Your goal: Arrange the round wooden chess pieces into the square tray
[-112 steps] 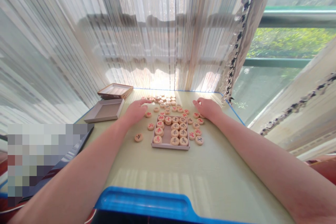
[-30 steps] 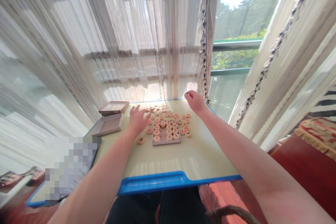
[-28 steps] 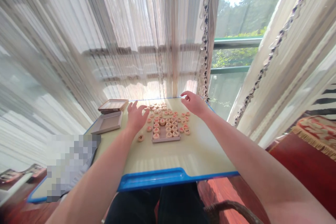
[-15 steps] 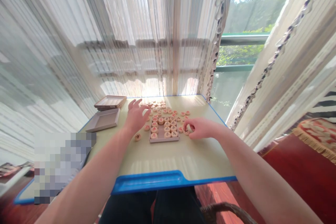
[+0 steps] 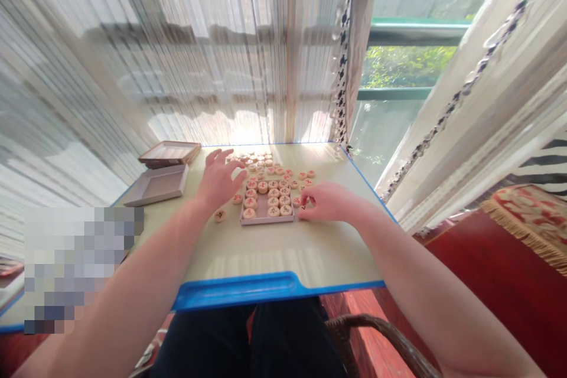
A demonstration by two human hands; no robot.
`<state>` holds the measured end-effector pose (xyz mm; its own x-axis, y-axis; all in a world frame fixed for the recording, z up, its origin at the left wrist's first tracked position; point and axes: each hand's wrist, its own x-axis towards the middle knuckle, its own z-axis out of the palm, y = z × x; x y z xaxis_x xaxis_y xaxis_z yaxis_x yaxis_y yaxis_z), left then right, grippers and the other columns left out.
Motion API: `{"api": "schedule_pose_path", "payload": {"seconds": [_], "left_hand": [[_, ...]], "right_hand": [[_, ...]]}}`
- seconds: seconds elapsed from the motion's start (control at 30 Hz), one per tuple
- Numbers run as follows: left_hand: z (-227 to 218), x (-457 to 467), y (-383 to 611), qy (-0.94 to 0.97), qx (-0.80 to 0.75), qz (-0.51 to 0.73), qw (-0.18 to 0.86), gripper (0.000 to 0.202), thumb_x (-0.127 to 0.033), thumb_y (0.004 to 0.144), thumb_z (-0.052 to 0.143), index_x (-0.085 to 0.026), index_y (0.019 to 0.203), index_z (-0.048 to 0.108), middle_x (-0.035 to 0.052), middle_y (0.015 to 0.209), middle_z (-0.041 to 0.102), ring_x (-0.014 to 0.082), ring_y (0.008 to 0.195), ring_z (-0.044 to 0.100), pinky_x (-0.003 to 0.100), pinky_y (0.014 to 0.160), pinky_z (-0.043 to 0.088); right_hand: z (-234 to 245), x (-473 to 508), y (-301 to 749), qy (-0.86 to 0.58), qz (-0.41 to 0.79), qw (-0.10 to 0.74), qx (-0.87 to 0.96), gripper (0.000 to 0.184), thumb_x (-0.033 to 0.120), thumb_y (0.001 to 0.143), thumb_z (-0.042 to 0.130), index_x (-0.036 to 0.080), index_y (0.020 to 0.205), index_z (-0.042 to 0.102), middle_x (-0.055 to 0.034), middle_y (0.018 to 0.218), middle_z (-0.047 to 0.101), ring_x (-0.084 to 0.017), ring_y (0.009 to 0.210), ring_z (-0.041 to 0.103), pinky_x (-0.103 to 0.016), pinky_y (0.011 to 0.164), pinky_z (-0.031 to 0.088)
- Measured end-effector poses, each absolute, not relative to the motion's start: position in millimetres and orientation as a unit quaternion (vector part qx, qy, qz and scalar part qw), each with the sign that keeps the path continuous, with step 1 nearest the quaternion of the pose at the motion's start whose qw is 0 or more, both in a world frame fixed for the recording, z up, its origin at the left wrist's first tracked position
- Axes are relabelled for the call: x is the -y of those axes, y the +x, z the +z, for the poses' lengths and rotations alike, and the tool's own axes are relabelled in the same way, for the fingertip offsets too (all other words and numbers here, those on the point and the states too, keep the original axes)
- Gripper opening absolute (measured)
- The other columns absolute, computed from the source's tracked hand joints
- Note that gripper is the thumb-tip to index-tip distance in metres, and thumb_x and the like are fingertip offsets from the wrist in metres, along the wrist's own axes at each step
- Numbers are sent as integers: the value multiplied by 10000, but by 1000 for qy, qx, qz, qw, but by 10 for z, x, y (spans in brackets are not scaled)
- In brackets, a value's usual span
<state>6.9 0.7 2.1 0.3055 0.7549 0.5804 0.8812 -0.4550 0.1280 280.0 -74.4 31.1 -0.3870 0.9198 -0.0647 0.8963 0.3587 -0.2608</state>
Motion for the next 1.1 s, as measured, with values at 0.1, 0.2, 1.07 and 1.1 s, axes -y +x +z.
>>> {"api": "schedule_pose_path", "payload": {"seconds": [0.1,0.2,1.07,1.1], "left_hand": [[47,27,96,-810,500,-289,104,320,-350,852,438,-177,959,684,98,1309,467,306,1306,254,469,1097,235],[74,56,104,-811,498,-290,98,321,-348,851,439,-171,962,682,97,1321,457,313,1309,240,470,1091,243],[22,1,129,-828,508,-237,-1,340,-334,851,408,-173,1057,626,88,1047,659,238,1028,564,350,899,442],[29,5,127,-828,511,-231,-5,339,-336,856,397,-174,1043,629,87,1031,666,236,1001,577,340,874,447]], "right_hand": [[337,774,2781,-540,115,60,832,332,469,663,633,214,874,636,22,620,510,-103,544,426,-228,520,254],[355,794,2810,-521,141,45,841,309,347,654,626,233,942,622,41,617,493,-94,522,416,-226,515,258],[669,702,2224,-408,264,53,872,211,301,656,606,178,821,648,65,538,394,-73,512,367,-221,500,255],[702,672,2166,-426,225,49,875,210,299,644,607,185,814,655,59,541,422,-76,515,378,-222,502,257]]}}
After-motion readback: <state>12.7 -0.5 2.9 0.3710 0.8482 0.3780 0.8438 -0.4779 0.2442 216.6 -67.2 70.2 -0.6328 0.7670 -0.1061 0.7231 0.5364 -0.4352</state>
